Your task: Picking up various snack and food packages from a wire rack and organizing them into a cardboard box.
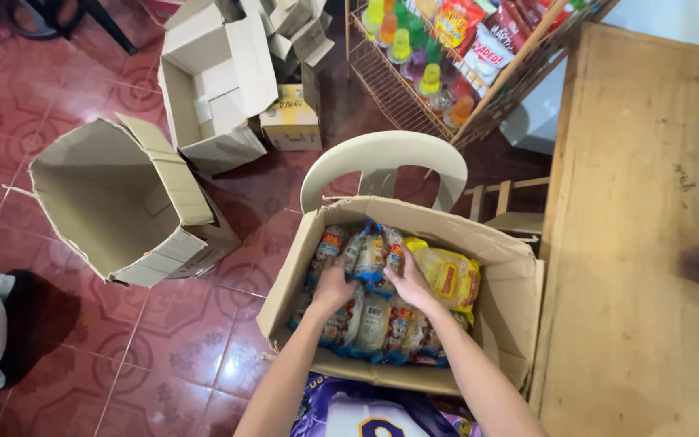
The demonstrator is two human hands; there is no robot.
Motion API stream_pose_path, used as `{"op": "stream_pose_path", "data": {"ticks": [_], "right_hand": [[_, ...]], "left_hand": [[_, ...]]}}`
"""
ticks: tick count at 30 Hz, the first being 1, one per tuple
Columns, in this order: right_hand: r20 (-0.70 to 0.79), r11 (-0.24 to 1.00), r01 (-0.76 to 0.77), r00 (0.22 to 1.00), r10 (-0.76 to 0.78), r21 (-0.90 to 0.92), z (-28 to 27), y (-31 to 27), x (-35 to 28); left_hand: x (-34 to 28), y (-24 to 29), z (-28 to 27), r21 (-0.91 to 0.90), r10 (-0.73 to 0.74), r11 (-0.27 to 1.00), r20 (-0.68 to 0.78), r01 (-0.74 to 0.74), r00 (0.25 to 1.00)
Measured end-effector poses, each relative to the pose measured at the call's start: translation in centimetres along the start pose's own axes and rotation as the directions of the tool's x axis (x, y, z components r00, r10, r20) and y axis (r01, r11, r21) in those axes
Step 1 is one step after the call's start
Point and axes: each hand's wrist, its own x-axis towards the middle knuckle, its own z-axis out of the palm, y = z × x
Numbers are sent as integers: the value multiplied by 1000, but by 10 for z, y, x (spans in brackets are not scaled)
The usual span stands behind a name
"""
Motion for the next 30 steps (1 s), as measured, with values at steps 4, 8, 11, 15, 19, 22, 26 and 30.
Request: {"op": "stream_pose_path", "data": {"ticks": [4,8,11,15,19,22,26,30], "right_hand": [[15,998,28,1000,-28,-58,-5,-14,-20],[-128,943,155,984,-122,295,-3,-1,-27],[-240,867,211,964,-110,452,-14,-21,-54],[-367,744,312,925,-97,590,-24,-37,-94],[-462,688,378,884,-70,619,-21,-30,-126],[-538,681,442,839,-82,584,-16,-30,-162],[-611,652,445,791,36,614,-9,-37,-211],[-814,686,570,578,56,452,-8,-33,-272]], "left_hand": [[1,-11,10,-68,176,980,-124,-185,977],[-18,20,-4,-333,89,937,-62,-104,994],[-23,14,13,-592,80,802,-23,-78,997],[-32,24,21,-745,157,659,2,-103,988],[-45,46,24,-691,175,712,-3,-128,985],[-65,58,26,-797,221,602,108,-49,969],[-87,66,44,-829,320,555,128,-76,939],[-130,94,48,-838,429,535,157,-110,890]]}}
